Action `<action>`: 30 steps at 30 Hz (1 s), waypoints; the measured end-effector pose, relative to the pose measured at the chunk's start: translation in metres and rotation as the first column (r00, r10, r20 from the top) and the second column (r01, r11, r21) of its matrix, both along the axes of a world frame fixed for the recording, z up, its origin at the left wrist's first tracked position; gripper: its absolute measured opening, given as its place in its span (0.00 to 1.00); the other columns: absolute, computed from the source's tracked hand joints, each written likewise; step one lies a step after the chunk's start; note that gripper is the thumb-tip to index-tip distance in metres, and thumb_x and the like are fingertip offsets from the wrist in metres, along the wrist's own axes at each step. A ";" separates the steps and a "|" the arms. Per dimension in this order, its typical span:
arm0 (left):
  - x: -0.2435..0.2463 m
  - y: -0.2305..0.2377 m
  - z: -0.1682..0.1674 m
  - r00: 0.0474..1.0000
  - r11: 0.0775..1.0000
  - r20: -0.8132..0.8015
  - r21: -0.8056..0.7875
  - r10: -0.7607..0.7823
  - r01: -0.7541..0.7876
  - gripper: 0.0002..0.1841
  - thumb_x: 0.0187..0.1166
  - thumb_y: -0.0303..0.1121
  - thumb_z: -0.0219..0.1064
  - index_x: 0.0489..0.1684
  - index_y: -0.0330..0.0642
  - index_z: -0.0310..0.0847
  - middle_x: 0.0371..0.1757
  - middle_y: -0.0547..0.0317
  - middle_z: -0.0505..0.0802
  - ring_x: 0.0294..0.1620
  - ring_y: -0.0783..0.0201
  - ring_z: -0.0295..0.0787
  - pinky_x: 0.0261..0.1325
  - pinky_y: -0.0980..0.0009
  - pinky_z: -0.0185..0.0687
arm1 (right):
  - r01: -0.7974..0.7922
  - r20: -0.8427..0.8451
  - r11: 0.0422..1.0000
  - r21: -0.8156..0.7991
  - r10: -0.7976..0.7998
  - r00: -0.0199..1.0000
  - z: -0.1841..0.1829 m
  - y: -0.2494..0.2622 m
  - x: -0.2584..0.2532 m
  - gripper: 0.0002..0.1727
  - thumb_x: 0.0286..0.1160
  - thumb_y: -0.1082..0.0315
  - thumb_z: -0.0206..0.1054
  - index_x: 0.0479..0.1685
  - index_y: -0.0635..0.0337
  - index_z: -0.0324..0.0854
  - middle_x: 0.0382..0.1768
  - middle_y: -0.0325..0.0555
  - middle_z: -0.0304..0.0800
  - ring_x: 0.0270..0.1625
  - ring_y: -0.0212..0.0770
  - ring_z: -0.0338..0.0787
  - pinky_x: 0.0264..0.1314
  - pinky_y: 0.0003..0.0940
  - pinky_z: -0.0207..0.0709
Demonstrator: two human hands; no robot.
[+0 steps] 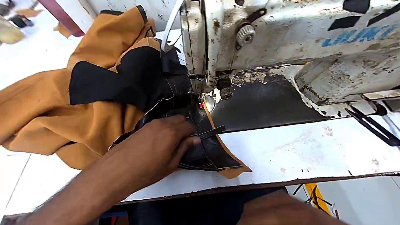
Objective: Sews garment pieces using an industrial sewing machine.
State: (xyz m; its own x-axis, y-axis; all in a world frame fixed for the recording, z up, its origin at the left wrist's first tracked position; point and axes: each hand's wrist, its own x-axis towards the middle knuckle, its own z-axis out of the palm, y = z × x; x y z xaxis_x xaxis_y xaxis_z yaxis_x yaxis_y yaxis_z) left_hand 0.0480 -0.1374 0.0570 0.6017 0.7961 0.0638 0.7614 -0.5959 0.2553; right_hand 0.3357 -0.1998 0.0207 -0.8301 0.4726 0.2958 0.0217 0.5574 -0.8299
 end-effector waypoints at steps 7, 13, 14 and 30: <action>0.007 0.028 -0.064 0.987 0.987 0.015 -0.023 0.160 -0.160 0.32 0.87 0.54 0.57 0.78 0.37 0.74 0.84 0.45 0.75 0.84 0.50 0.72 0.84 0.51 0.67 | 0.155 0.008 0.872 0.464 -0.180 0.984 -0.022 0.110 -0.010 0.21 0.84 0.44 0.62 0.50 0.50 0.92 0.54 0.32 0.93 0.61 0.30 0.88 0.66 0.32 0.83; -0.013 0.027 -0.082 0.995 0.997 0.099 0.076 -0.011 0.003 0.28 0.91 0.55 0.50 0.77 0.47 0.80 0.84 0.57 0.79 0.88 0.62 0.67 0.89 0.63 0.63 | -0.063 0.035 0.812 0.580 0.053 0.998 -0.068 0.126 -0.024 0.34 0.86 0.36 0.53 0.51 0.59 0.89 0.54 0.48 0.93 0.62 0.44 0.90 0.69 0.42 0.81; -0.011 0.028 -0.083 0.992 0.997 0.120 0.079 -0.031 0.021 0.27 0.91 0.54 0.51 0.76 0.47 0.82 0.82 0.56 0.80 0.87 0.63 0.68 0.89 0.65 0.64 | -0.063 0.036 0.801 0.596 0.052 0.998 -0.069 0.125 -0.023 0.34 0.85 0.35 0.54 0.51 0.59 0.88 0.53 0.49 0.93 0.61 0.45 0.90 0.68 0.42 0.80; -0.010 0.042 -0.088 0.984 0.997 0.167 0.069 -0.053 0.042 0.26 0.91 0.55 0.53 0.76 0.50 0.81 0.75 0.52 0.86 0.83 0.57 0.75 0.84 0.65 0.71 | -0.017 0.070 0.758 0.652 -0.038 0.997 -0.072 0.125 -0.020 0.24 0.84 0.43 0.60 0.50 0.55 0.87 0.54 0.46 0.93 0.59 0.45 0.89 0.64 0.38 0.76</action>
State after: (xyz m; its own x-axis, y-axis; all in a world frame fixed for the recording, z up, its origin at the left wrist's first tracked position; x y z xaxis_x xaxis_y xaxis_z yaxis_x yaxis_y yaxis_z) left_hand 0.0382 -0.0956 -0.0315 0.6152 0.7574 0.2187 0.6808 -0.6503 0.3370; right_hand 0.3158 -0.0752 -0.0515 -0.8586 0.1973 0.4732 0.0769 0.9621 -0.2617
